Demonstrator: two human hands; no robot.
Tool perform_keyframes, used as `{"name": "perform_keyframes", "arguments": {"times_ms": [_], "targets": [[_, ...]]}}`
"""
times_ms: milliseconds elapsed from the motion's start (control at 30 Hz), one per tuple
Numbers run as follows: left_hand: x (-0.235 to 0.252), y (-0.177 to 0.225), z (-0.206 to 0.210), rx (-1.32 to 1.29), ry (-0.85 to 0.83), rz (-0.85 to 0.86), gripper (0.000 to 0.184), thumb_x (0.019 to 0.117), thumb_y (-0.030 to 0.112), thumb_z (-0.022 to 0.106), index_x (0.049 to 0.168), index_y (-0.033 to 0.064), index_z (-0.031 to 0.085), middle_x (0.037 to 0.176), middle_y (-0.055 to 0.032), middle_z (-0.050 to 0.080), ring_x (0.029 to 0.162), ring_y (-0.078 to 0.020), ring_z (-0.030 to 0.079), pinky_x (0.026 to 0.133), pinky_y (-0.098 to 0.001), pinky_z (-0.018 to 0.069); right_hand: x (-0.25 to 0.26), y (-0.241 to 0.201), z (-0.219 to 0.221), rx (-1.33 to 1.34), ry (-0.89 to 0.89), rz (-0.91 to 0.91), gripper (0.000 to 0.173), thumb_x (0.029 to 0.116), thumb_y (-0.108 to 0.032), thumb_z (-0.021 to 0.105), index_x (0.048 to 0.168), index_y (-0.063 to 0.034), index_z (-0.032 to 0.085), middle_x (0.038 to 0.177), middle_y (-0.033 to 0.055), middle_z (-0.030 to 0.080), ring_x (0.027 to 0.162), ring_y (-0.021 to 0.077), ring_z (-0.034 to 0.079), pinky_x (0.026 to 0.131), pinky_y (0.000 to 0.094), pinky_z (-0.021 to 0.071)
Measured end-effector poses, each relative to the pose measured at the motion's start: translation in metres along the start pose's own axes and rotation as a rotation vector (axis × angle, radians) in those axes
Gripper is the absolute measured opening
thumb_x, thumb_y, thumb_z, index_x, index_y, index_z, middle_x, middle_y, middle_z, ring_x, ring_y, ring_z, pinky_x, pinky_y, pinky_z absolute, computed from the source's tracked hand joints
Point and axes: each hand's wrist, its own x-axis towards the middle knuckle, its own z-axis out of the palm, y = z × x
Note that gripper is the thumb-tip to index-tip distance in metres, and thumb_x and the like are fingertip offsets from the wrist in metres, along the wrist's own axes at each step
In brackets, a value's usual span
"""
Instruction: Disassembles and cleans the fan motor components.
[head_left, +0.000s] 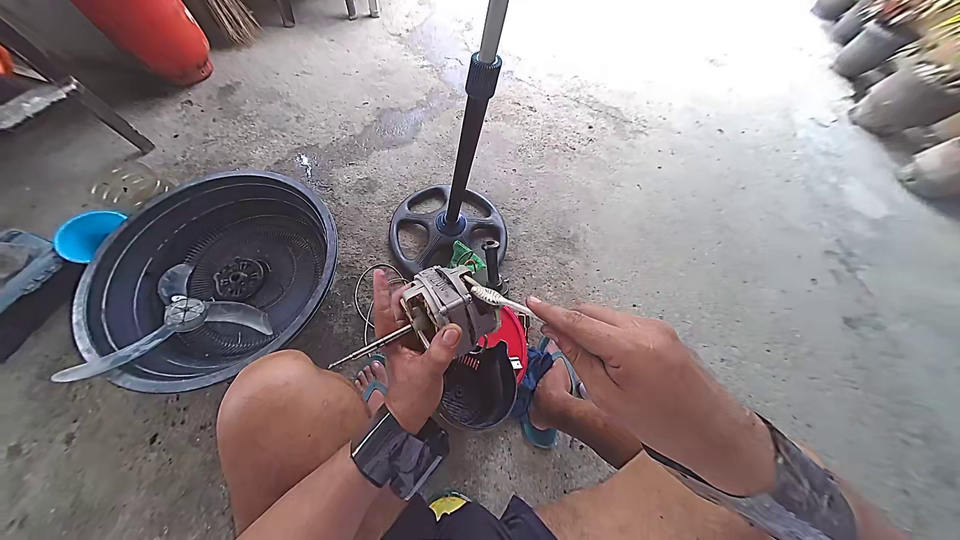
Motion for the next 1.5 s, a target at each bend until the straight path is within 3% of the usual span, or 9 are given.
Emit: {"name": "perform_keyframes", "arguments": {"times_ms": [200,367,600,867,1000,1067,1133,1267,1500], "targets": [[0.001,-0.002,0.006,0.137,0.001,0.166,0.121,0.0751,0.035,0.090,0.158,-0.0014,0.009,0.137,-0.0077,0.055,0.117,-0.0101,0.062,0.100,-0.0297,0.0550,0.000,-0.008,-0.003,-0.178,-0.037,0.002,0.033,0.1050,-0.019,0.051,0.130,-0.0106,0.071,0.079,0.0079,0.066,0.062,0.0211,0.063,0.053,0.0332,0.0529],[0.002,-0.006,0.001,0.309,-0.037,0.266,0.120,0.0687,0.032,0.094,0.161,0.0280,0.017,0.138,-0.0010,0.057,0.120,-0.0144,0.062,0.101,-0.0351,0.0560,-0.002,-0.023,-0.008,-0.440,-0.153,-0.039,0.035,0.0984,-0.011,0.053,0.129,-0.0057,0.070,0.075,0.0100,0.062,0.060,0.0255,0.062,0.048,0.0335,0.0497],[0.006,-0.003,0.003,0.355,-0.053,0.313,0.118,0.0680,0.032,0.095,0.159,0.0331,0.021,0.138,0.0001,0.057,0.117,-0.0146,0.064,0.098,-0.0356,0.0579,0.003,-0.031,0.008,-0.520,-0.146,-0.025,0.041,0.0925,-0.009,0.059,0.131,0.0010,0.066,0.076,0.0124,0.061,0.060,0.0279,0.062,0.046,0.0346,0.0474],[0.003,-0.003,0.004,0.306,-0.163,0.323,0.119,0.0685,0.031,0.095,0.160,0.0358,0.020,0.139,-0.0011,0.058,0.120,-0.0169,0.063,0.102,-0.0375,0.0563,0.006,-0.019,-0.025,-0.534,-0.226,-0.077,0.035,0.0972,-0.007,0.049,0.123,-0.0122,0.072,0.074,0.0102,0.058,0.058,0.0282,0.060,0.042,0.0364,0.0415],[0.010,-0.002,-0.005,0.236,-0.192,0.254,0.117,0.0726,0.033,0.093,0.161,0.0271,0.016,0.138,-0.0011,0.057,0.118,-0.0149,0.064,0.100,-0.0350,0.0569,0.006,-0.005,-0.042,-0.363,-0.266,-0.134,0.034,0.0971,-0.013,0.049,0.121,-0.0167,0.073,0.073,0.0077,0.060,0.056,0.0260,0.060,0.043,0.0390,0.0445],[0.009,-0.003,-0.009,0.108,-0.202,0.139,0.116,0.0765,0.033,0.090,0.161,0.0206,0.011,0.138,-0.0007,0.057,0.117,-0.0135,0.064,0.099,-0.0339,0.0571,0.002,0.024,-0.064,-0.106,-0.177,-0.099,0.032,0.1025,-0.028,0.048,0.118,-0.0250,0.076,0.075,-0.0046,0.062,0.060,0.0090,0.057,0.049,0.0284,0.0451],[0.012,-0.003,-0.015,-0.027,-0.215,0.030,0.113,0.0799,0.038,0.086,0.161,0.0211,0.009,0.138,0.0028,0.059,0.116,-0.0116,0.065,0.098,-0.0342,0.0580,-0.002,0.054,-0.074,0.131,-0.053,-0.030,0.026,0.1018,-0.031,0.056,0.113,-0.0207,0.076,0.084,-0.0116,0.067,0.069,-0.0055,0.059,0.059,0.0139,0.0508],[0.016,-0.004,-0.029,-0.160,-0.319,0.002,0.098,0.0838,0.044,0.081,0.159,0.0324,0.020,0.143,0.0054,0.058,0.121,-0.0109,0.063,0.101,-0.0346,0.0555,-0.004,0.089,-0.064,0.226,-0.018,-0.044,0.025,0.1016,-0.029,0.059,0.115,-0.0153,0.075,0.089,-0.0086,0.069,0.075,-0.0039,0.062,0.066,0.0142,0.0544],[0.016,-0.002,-0.030,-0.111,-0.502,0.115,0.098,0.0860,0.051,0.077,0.161,0.0377,0.015,0.149,0.0034,0.052,0.127,-0.0137,0.059,0.106,-0.0336,0.0518,-0.011,0.094,-0.041,0.232,-0.141,-0.154,0.028,0.1066,-0.031,0.053,0.124,-0.0298,0.074,0.088,-0.0065,0.065,0.076,0.0017,0.060,0.065,0.0215,0.0518]]}}
